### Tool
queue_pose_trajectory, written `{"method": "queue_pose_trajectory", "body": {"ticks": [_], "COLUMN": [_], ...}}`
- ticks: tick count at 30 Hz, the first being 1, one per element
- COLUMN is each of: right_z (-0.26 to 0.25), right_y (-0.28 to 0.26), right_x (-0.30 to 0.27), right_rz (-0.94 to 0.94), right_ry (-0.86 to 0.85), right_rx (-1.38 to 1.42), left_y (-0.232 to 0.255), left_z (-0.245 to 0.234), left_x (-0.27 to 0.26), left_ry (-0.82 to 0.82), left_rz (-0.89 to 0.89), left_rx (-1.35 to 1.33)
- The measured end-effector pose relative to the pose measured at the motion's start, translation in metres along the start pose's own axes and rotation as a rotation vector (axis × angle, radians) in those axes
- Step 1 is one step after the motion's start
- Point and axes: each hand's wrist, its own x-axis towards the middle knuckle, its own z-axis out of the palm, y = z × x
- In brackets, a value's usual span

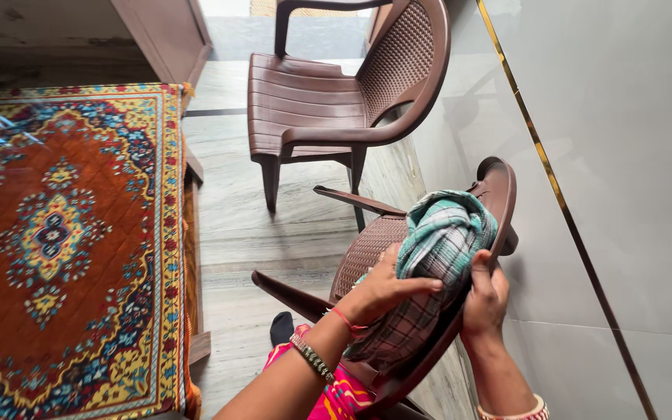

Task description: The person wipes the surfaces of a plastic chair with a cloth, handling the chair to reach different areas.

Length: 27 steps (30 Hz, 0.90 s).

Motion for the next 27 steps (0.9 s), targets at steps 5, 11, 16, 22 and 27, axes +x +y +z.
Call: {"method": "queue_pose_trajectory", "body": {"ticks": [5, 11, 16, 22, 27], "right_z": [-0.003, -0.007, -0.026, -0.01, 0.002], "right_y": [-0.014, -0.022, 0.008, 0.011, 0.002], "right_x": [-0.008, -0.017, -0.019, -0.014, -0.011], "right_rz": [0.098, 0.114, 0.125, 0.109, 0.073], "right_ry": [0.044, 0.055, 0.092, 0.065, 0.066], "right_rx": [0.058, 0.057, 0.059, 0.086, 0.022], "left_y": [-0.019, -0.052, -0.112, -0.179, -0.173], "left_z": [-0.011, -0.011, -0.063, -0.184, -0.161], "left_x": [0.014, 0.012, 0.031, 0.021, 0.003], "left_ry": [0.008, 0.064, 0.327, 0.444, 0.572], "left_rz": [-0.085, 0.02, -0.2, -0.59, -0.513], "left_rx": [0.558, 0.734, 0.883, 1.123, 0.944]}}
